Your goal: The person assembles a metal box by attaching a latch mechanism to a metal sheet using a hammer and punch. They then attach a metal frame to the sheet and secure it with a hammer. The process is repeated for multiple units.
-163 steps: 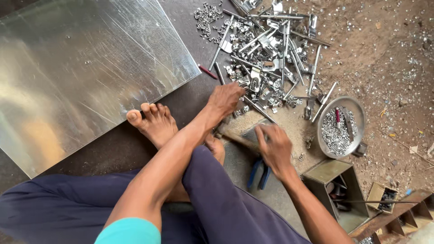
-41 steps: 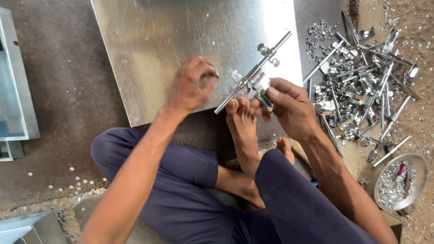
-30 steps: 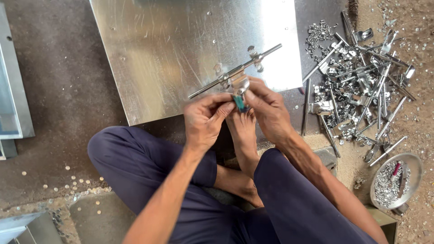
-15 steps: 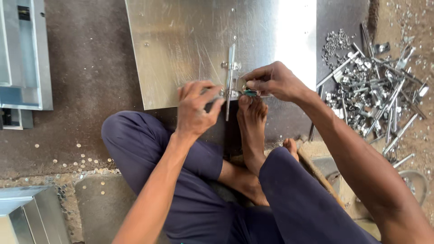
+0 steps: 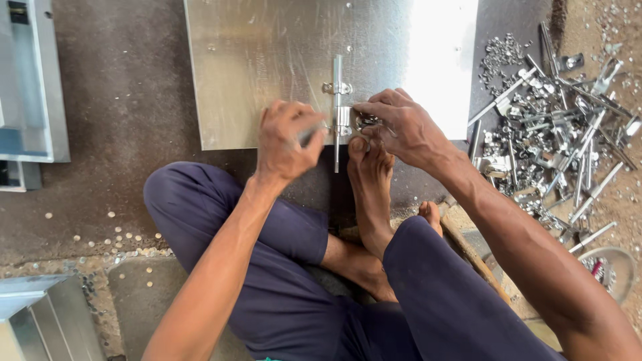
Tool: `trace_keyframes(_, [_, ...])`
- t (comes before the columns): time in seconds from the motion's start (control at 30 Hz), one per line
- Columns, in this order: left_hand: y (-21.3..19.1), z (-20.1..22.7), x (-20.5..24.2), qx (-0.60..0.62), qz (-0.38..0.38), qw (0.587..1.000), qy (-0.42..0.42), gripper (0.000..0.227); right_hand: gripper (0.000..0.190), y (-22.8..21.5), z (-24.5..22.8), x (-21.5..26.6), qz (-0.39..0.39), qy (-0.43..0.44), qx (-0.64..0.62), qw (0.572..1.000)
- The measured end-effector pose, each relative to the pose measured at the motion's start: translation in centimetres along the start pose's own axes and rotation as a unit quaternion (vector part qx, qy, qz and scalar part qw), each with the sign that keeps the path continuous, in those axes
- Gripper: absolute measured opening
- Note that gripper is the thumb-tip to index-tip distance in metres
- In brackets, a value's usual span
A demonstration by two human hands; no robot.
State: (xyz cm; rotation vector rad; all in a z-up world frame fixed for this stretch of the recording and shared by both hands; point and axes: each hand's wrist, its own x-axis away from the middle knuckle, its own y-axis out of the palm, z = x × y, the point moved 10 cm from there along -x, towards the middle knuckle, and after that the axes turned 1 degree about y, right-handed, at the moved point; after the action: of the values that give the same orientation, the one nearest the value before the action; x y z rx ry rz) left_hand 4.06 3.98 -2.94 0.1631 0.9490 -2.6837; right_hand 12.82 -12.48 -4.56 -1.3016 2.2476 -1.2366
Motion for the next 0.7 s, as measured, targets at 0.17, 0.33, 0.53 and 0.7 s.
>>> trace_keyframes(0.17, [4.6, -3.1, -3.1, 0.076, -0.069, 0.985, -0.136, 0.029, 0.045, 0.5, 0.2, 0.5, -0.003, 0.006, 0.019, 1.000])
trace_keyframes(0.33, [7.1, -5.0, -6.5, 0.049, -0.054, 0.984, -0.163, 0.034, 0.043, -0.4, -0.4, 0.1, 0.020, -0.013, 0.020, 1.000])
trace_keyframes(0.53, [5.0, -3.7, -10.1, 0.017, -0.038, 0.990, -0.132, 0.037, 0.043, -2.4, 1.0, 2.4, 0.104, -0.041, -0.070, 0.991])
trace_keyframes(0.7, [4.4, -4.0, -8.5, -0.026, -0.186, 0.977, -0.101, 0.093, 0.008, -10.1, 13.2, 11.9, 0.313, 0.267, 0.063, 0.909])
